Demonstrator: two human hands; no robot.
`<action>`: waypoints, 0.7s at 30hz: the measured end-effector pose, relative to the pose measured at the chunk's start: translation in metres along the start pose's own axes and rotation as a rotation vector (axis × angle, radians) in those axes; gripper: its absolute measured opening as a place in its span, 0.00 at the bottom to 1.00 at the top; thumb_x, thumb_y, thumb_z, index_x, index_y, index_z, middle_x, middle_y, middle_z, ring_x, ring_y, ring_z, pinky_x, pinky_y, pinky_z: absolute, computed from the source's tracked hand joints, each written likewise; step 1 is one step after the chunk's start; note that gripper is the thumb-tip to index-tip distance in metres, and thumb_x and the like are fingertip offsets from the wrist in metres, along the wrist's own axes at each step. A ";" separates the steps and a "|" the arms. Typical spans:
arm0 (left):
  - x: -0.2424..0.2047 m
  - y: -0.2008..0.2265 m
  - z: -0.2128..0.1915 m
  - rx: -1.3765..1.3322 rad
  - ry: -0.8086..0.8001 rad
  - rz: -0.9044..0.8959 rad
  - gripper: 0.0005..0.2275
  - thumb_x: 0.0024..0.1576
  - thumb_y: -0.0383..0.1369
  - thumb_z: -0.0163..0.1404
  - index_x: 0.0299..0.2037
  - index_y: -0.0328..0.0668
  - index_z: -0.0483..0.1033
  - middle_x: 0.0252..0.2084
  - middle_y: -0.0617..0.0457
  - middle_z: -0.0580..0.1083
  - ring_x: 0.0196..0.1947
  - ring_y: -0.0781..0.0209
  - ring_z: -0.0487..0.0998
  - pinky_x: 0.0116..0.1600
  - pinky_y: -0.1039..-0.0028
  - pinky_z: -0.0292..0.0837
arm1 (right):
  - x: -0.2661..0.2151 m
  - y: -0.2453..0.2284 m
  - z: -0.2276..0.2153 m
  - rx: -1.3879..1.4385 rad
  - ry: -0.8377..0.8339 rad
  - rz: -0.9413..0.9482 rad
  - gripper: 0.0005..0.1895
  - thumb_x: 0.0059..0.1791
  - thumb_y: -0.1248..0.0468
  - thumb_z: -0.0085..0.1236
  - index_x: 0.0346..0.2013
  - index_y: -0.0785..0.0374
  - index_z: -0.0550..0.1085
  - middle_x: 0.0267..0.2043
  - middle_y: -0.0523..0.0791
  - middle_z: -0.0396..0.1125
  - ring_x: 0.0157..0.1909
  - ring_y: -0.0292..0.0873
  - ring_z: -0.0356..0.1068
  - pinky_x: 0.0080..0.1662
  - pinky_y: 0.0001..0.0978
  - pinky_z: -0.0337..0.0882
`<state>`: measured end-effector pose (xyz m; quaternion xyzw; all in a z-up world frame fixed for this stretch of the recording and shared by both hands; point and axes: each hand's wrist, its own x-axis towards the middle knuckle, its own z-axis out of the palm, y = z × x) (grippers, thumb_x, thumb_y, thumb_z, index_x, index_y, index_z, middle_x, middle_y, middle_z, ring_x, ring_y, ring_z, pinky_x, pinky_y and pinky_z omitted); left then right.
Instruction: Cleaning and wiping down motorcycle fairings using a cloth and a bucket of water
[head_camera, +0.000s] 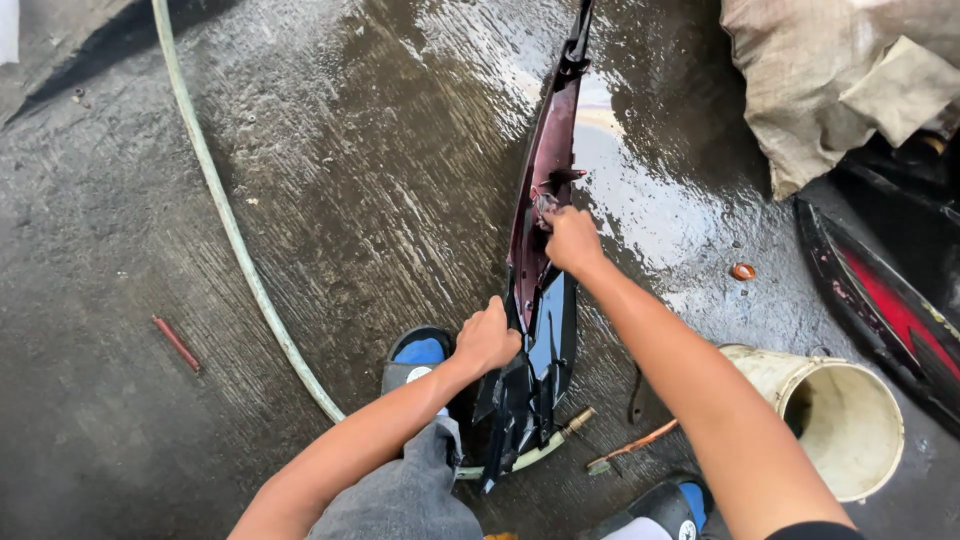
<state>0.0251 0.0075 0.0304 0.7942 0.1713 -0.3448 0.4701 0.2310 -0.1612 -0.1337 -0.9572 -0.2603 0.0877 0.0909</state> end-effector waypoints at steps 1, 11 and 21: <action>0.000 0.000 -0.001 0.005 -0.006 0.003 0.18 0.57 0.33 0.43 0.54 0.25 0.62 0.48 0.24 0.71 0.52 0.21 0.75 0.50 0.40 0.73 | 0.002 0.001 0.006 0.000 0.002 0.008 0.22 0.40 0.66 0.56 0.48 0.52 0.82 0.45 0.49 0.69 0.40 0.60 0.71 0.48 0.50 0.72; 0.002 0.000 -0.003 0.015 -0.012 -0.026 0.20 0.57 0.33 0.43 0.57 0.25 0.61 0.51 0.23 0.71 0.54 0.22 0.74 0.51 0.41 0.73 | -0.087 -0.048 -0.022 0.177 0.059 -0.008 0.21 0.47 0.63 0.52 0.54 0.66 0.76 0.41 0.57 0.67 0.41 0.65 0.72 0.46 0.48 0.73; 0.005 -0.002 -0.001 0.058 -0.007 -0.054 0.21 0.57 0.36 0.45 0.57 0.29 0.62 0.52 0.25 0.72 0.56 0.22 0.74 0.54 0.40 0.72 | -0.156 -0.023 0.000 0.088 0.223 0.065 0.23 0.46 0.63 0.56 0.55 0.63 0.76 0.41 0.54 0.65 0.42 0.60 0.71 0.44 0.47 0.75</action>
